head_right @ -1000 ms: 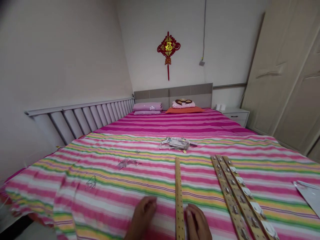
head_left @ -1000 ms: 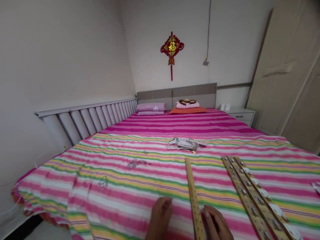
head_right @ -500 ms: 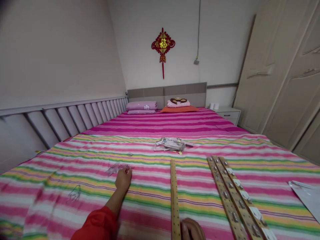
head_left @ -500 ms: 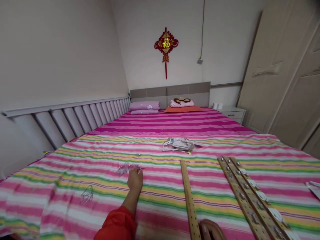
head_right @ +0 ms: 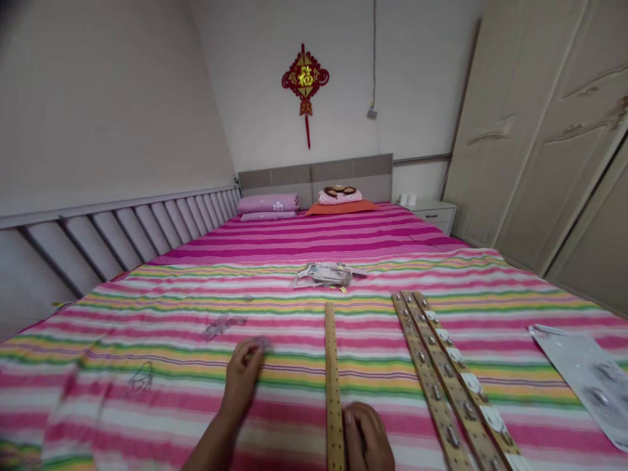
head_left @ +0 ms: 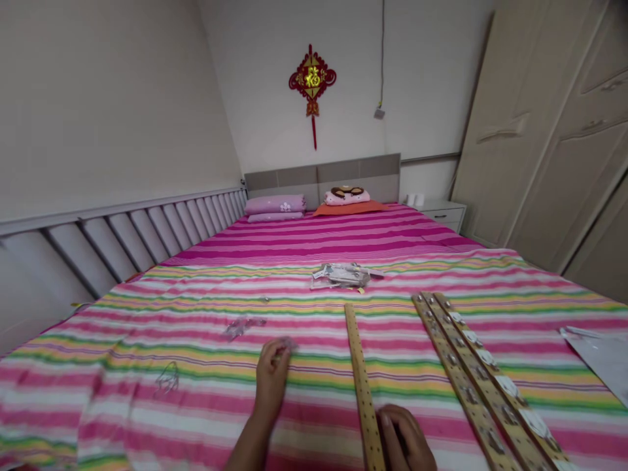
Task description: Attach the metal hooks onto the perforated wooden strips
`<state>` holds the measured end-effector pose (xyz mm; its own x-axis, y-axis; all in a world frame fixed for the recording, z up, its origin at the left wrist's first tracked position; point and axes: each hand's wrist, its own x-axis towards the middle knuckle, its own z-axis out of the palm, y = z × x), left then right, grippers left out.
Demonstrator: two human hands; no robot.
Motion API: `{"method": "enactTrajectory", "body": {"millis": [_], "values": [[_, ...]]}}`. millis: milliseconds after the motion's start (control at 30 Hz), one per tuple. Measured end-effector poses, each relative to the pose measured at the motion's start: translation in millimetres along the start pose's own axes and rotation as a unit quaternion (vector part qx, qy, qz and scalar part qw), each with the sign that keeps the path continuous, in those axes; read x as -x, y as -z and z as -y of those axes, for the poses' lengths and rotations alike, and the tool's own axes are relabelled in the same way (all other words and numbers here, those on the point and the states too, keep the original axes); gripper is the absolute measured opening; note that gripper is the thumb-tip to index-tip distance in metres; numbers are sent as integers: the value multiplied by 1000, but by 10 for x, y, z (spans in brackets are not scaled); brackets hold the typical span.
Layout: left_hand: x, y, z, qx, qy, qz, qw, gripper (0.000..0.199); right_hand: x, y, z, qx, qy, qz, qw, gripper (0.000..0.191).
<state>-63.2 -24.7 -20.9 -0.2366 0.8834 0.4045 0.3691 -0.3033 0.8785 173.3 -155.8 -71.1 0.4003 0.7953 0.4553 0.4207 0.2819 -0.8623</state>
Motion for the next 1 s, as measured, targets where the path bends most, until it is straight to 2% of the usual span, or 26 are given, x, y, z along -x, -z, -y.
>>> {"method": "enactTrajectory", "body": {"millis": [167,333,467,600,700,833,933,1000], "values": [[692,-15,-429,110,62,47,991,28,-15,37,126,-42,-38,11,998,27],[1069,10,-694,96,96,71,988,23,-80,134,260,-145,-130,31,980,29],[1216,15,-759,54,104,96,988,22,-48,256,425,-207,-208,58,954,37],[1318,-28,-839,88,145,116,979,29,94,284,643,-226,-223,112,942,39],[1360,-69,-924,147,192,158,957,37,172,266,718,-230,-215,117,942,42],[1392,-106,-1038,205,286,206,913,47,202,263,707,-231,-189,126,946,38],[1422,-114,-1106,243,339,212,884,52,208,277,720,-240,-187,131,944,36],[1445,-111,-1134,261,352,209,875,51,216,285,750,-243,-190,134,942,35]]}}
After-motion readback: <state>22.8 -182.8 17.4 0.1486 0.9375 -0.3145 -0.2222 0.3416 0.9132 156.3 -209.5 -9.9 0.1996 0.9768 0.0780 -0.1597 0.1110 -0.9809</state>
